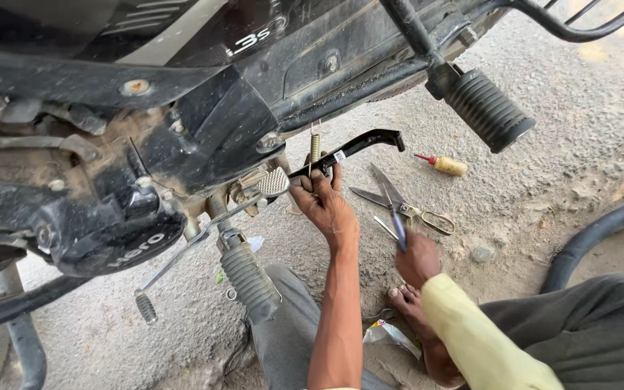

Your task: The person sits on the ground and works on the motorcycle's footpeg and brake lever assembly. They use pliers to adjust a cable or spring and a screwdriver to tighten or loosen a screw on the mechanism.

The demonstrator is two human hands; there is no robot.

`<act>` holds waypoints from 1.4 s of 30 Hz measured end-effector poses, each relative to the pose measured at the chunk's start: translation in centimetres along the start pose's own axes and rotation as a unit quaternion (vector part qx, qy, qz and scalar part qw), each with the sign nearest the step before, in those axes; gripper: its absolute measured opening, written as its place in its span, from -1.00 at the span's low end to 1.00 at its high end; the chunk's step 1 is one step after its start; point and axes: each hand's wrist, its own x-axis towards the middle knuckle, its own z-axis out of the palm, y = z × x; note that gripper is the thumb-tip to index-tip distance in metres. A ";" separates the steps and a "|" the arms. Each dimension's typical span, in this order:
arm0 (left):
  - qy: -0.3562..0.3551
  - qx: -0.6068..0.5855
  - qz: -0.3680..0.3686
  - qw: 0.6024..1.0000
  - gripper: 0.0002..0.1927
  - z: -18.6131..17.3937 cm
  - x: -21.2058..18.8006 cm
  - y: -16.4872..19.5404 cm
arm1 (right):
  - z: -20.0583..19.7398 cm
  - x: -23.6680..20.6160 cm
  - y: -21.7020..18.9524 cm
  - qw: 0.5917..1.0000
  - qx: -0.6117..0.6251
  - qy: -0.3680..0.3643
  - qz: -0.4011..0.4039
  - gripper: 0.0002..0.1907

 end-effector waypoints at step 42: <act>-0.009 0.500 -0.085 0.862 -0.58 -2.6 -1.4 0.9 | -4.8 11.8 -5.0 0.537 0.821 -0.190 0.013 -0.59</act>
